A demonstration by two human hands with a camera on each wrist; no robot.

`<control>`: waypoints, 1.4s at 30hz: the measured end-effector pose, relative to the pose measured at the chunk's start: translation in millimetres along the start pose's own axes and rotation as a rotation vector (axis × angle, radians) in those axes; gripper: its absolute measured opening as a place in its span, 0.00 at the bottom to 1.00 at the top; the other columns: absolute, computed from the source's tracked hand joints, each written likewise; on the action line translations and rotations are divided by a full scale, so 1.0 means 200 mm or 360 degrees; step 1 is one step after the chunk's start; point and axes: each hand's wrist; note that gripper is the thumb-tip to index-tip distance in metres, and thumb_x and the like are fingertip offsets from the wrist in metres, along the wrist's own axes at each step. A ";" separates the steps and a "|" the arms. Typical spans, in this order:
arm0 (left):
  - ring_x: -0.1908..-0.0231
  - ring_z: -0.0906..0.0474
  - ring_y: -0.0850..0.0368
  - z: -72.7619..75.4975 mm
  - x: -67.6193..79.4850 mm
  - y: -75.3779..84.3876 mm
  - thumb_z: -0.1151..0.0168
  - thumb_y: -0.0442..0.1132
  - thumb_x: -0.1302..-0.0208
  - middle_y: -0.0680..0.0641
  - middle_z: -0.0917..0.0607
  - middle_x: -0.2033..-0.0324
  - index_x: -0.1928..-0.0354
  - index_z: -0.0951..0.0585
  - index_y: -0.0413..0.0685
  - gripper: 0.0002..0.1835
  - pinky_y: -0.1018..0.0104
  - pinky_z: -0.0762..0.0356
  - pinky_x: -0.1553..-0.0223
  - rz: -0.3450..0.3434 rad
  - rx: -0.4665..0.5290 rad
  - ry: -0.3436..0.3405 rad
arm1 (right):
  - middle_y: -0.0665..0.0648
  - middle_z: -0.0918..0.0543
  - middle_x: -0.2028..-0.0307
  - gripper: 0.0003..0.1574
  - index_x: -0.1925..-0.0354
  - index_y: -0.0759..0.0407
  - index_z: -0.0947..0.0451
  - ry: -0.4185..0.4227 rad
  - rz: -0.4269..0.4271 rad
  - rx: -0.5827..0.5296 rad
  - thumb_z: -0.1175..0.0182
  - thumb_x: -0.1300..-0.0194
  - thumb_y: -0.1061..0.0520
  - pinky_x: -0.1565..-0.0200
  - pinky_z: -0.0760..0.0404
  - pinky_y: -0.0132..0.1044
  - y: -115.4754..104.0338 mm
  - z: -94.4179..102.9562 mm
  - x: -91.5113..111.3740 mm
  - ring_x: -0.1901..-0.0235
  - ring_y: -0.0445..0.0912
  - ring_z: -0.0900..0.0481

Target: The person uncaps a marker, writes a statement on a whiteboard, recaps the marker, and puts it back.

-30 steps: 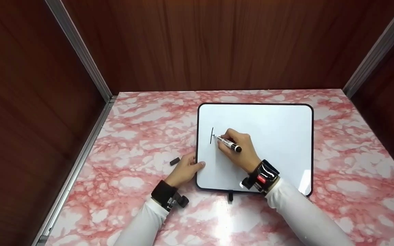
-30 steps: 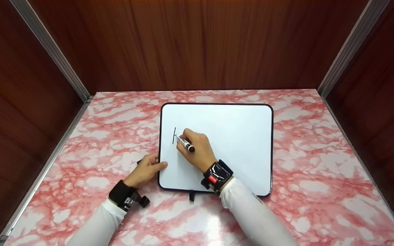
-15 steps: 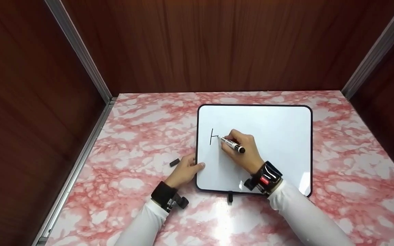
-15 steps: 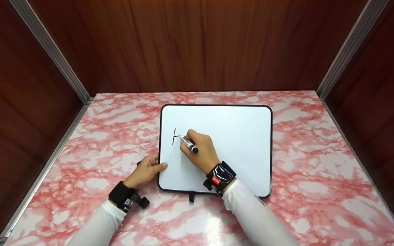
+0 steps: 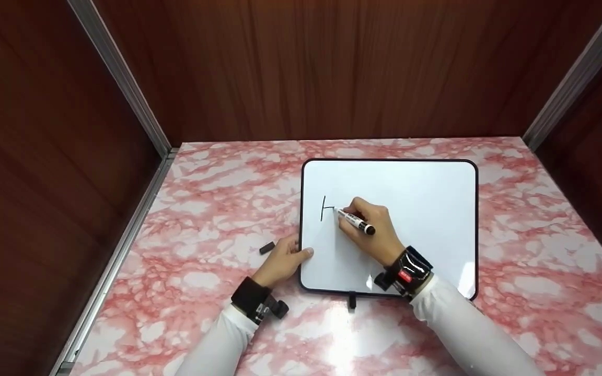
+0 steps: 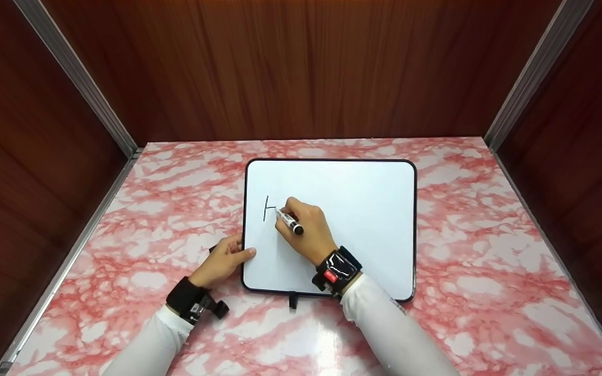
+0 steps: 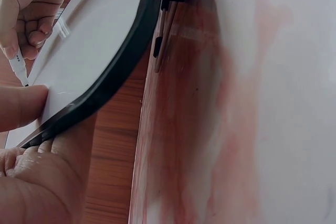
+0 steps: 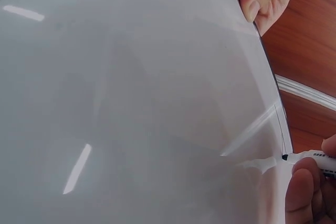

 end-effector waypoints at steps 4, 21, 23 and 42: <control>0.50 0.11 0.51 0.00 0.00 0.00 0.43 0.28 0.24 0.25 0.13 0.44 0.33 0.25 0.23 0.22 0.56 0.08 0.46 -0.0004 0.0006 0.0002 | 0.58 0.09 0.71 0.09 0.69 0.63 0.21 0.0007 -0.0005 -0.0042 0.28 0.40 0.66 0.73 0.27 0.26 0.00 0.00 0.00 0.76 0.38 0.24; 0.51 0.10 0.50 0.00 0.00 0.01 0.43 0.29 0.24 0.27 0.12 0.44 0.33 0.23 0.26 0.22 0.55 0.08 0.46 0.0002 -0.0041 0.0024 | 0.58 0.10 0.74 0.07 0.68 0.65 0.20 0.0099 -0.0020 -0.0034 0.29 0.38 0.66 0.74 0.30 0.19 0.01 0.01 -0.07 0.78 0.38 0.25; 0.50 0.10 0.50 0.00 0.01 0.02 0.43 0.29 0.24 0.27 0.12 0.43 0.32 0.23 0.26 0.22 0.55 0.08 0.46 0.0012 -0.0038 0.0026 | 0.58 0.10 0.74 0.07 0.68 0.64 0.20 0.0095 -0.0019 -0.0035 0.29 0.38 0.66 0.74 0.30 0.20 0.01 0.01 -0.07 0.78 0.37 0.25; 0.48 0.11 0.48 0.00 0.00 0.01 0.44 0.28 0.23 0.25 0.14 0.42 0.30 0.26 0.24 0.23 0.53 0.09 0.44 0.0014 0.0017 0.0011 | 0.60 0.08 0.70 0.07 0.69 0.64 0.19 0.0020 -0.0074 -0.0052 0.29 0.39 0.65 0.73 0.29 0.21 0.01 0.01 -0.05 0.78 0.39 0.23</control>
Point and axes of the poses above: each hand's wrist, its own x-axis away from the middle knuckle, its own z-axis out of the back of the hand, y = z × x
